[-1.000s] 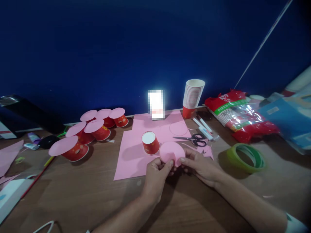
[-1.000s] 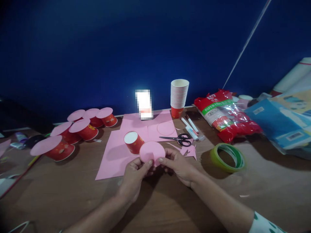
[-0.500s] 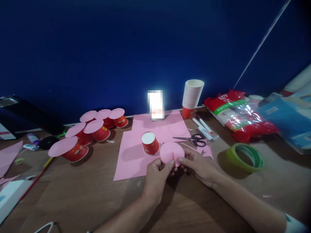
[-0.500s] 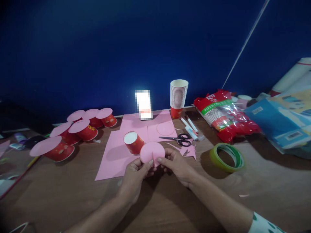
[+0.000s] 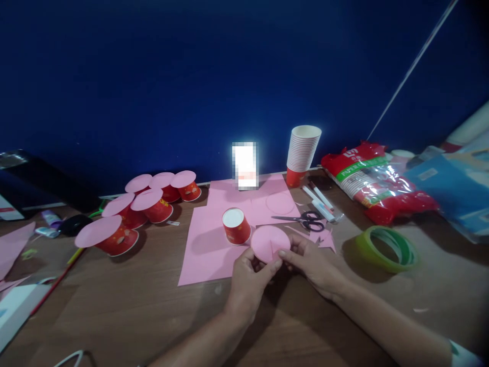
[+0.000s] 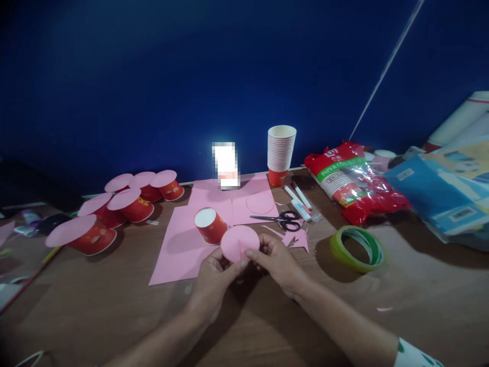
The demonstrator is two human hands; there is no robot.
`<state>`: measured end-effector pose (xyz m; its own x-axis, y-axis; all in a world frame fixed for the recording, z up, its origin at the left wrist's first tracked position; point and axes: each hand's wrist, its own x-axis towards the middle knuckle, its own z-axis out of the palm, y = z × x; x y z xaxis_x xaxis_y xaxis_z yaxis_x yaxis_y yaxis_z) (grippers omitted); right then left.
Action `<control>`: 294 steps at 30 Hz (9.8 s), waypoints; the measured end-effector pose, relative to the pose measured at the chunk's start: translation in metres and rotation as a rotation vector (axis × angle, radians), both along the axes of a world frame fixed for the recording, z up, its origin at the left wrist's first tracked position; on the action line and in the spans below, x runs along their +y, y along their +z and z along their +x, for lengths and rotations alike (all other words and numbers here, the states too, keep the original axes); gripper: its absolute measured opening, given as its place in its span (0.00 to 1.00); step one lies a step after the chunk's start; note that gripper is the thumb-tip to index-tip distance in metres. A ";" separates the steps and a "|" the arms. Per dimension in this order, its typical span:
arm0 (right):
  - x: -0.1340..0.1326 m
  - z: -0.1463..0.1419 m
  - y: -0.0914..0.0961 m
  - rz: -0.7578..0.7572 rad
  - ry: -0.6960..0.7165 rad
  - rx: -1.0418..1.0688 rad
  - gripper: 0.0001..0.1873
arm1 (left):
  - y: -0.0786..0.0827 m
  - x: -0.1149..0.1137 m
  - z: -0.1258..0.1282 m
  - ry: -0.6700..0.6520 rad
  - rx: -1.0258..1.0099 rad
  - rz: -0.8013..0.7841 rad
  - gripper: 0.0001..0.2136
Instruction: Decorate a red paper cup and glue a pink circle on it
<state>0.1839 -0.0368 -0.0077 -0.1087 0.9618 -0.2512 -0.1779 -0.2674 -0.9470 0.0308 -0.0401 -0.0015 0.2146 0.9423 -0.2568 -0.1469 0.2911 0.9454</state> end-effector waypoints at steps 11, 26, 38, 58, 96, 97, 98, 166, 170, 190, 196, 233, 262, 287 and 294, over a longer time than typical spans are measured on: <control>-0.001 -0.001 0.006 -0.023 0.033 0.020 0.22 | 0.001 0.000 0.000 0.000 0.030 -0.002 0.16; -0.005 -0.002 0.014 -0.025 0.021 0.222 0.27 | 0.001 -0.003 0.001 -0.061 -0.034 -0.002 0.21; -0.005 0.000 0.006 -0.029 0.042 0.245 0.23 | 0.005 -0.001 0.002 -0.053 0.025 -0.033 0.28; -0.001 -0.001 0.009 -0.010 -0.044 0.271 0.28 | -0.007 -0.002 0.002 -0.068 -0.143 -0.053 0.42; -0.001 0.000 0.007 0.039 0.071 0.145 0.27 | -0.002 0.000 0.001 0.025 -0.115 -0.060 0.40; -0.001 0.001 0.007 0.050 0.075 0.139 0.27 | -0.003 0.000 0.001 0.021 -0.121 -0.051 0.40; -0.001 0.001 0.008 0.052 0.084 0.129 0.28 | -0.003 0.000 0.001 0.020 -0.126 -0.041 0.39; -0.002 0.030 0.024 0.162 0.268 -0.091 0.25 | -0.005 0.003 -0.013 -0.200 -0.003 -0.007 0.15; 0.013 0.055 0.038 0.262 0.000 -0.490 0.18 | -0.009 0.001 -0.013 -0.153 -0.081 -0.076 0.16; 0.036 0.077 0.021 0.377 0.101 -1.774 0.14 | -0.011 0.004 -0.016 -0.107 -0.272 -0.118 0.25; 0.030 0.090 0.023 0.446 -0.114 -1.227 0.17 | -0.013 0.006 -0.017 -0.128 -0.242 -0.082 0.16; -0.037 0.050 0.023 -0.064 0.448 -0.245 0.27 | -0.015 0.011 -0.021 -0.167 -0.232 -0.104 0.21; -0.036 0.052 0.023 -0.113 0.493 -0.298 0.24 | -0.009 0.011 -0.020 -0.238 -0.287 -0.074 0.23; -0.034 0.057 0.020 -0.107 0.506 -0.298 0.28 | -0.006 0.011 -0.019 -0.214 -0.301 -0.108 0.23; -0.034 0.057 0.017 -0.109 0.495 -0.277 0.24 | -0.009 0.011 -0.019 -0.203 -0.300 -0.104 0.23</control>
